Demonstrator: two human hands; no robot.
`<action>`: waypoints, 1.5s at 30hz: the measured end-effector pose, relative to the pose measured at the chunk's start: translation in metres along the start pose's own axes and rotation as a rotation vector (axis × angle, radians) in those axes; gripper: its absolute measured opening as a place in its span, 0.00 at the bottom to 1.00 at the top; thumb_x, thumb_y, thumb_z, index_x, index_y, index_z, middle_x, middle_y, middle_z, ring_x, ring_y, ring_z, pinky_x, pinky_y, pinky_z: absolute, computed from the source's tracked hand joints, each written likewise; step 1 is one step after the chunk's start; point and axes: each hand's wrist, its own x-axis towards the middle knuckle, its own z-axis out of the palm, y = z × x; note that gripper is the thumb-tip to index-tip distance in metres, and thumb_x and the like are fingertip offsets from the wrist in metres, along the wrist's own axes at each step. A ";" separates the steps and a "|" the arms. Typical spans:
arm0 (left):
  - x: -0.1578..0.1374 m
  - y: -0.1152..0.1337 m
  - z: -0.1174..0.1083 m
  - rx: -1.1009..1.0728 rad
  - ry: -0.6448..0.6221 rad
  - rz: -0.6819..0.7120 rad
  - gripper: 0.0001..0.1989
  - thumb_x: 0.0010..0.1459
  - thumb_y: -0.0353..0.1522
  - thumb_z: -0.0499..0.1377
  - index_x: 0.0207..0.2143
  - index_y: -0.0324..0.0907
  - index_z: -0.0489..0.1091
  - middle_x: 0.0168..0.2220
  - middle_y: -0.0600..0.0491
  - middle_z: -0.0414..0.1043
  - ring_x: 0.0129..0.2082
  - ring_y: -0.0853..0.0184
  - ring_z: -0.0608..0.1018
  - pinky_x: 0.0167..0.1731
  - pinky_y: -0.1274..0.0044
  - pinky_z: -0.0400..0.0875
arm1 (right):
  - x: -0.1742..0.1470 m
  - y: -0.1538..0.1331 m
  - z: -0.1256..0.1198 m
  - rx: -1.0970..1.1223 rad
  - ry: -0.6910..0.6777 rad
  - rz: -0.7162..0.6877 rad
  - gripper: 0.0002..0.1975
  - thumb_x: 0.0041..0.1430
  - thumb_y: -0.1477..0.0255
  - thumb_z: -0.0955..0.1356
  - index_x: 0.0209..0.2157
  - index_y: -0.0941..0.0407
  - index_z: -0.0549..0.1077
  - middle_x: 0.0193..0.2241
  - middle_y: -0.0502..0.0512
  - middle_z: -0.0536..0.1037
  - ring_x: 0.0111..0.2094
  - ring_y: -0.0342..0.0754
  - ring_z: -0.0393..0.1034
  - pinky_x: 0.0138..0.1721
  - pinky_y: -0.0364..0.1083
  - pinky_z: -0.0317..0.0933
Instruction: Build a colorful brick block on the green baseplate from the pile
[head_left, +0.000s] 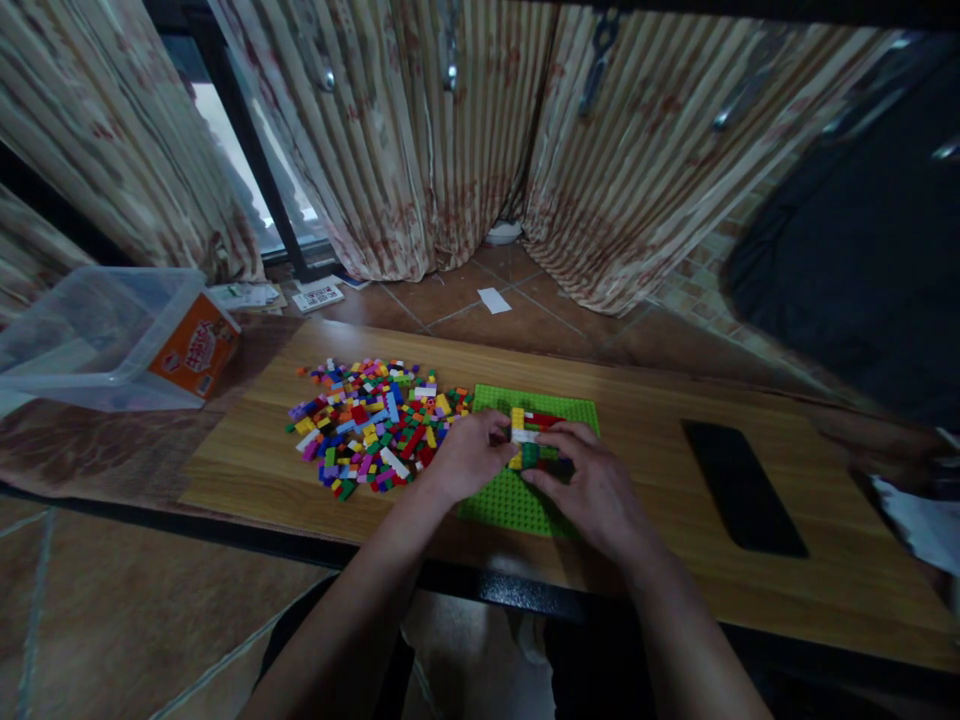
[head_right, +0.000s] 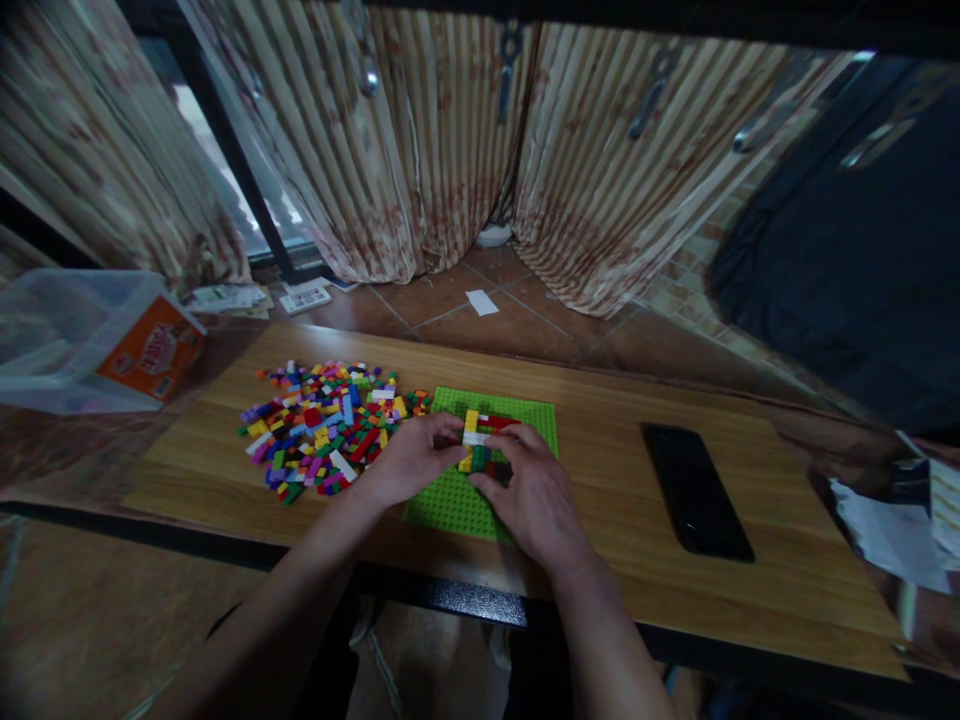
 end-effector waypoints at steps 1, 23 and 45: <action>0.000 0.000 0.000 0.004 -0.002 -0.007 0.12 0.52 0.27 0.61 0.41 0.38 0.74 0.31 0.52 0.78 0.32 0.67 0.79 0.34 0.77 0.72 | 0.000 0.000 0.000 -0.001 -0.005 0.001 0.17 0.52 0.67 0.73 0.45 0.52 0.74 0.48 0.58 0.72 0.48 0.56 0.71 0.50 0.57 0.66; -0.004 0.005 0.009 0.156 0.049 0.003 0.14 0.55 0.32 0.59 0.45 0.38 0.71 0.33 0.50 0.79 0.32 0.66 0.80 0.32 0.77 0.71 | 0.002 0.005 -0.008 0.038 -0.011 0.019 0.12 0.51 0.71 0.72 0.39 0.53 0.72 0.47 0.57 0.71 0.48 0.54 0.69 0.50 0.56 0.64; -0.006 0.016 0.013 0.267 0.075 -0.085 0.28 0.53 0.44 0.61 0.52 0.38 0.68 0.39 0.46 0.78 0.38 0.59 0.80 0.36 0.72 0.71 | 0.004 0.007 -0.009 0.070 -0.022 0.052 0.13 0.49 0.74 0.73 0.39 0.54 0.73 0.45 0.55 0.71 0.47 0.52 0.68 0.51 0.54 0.62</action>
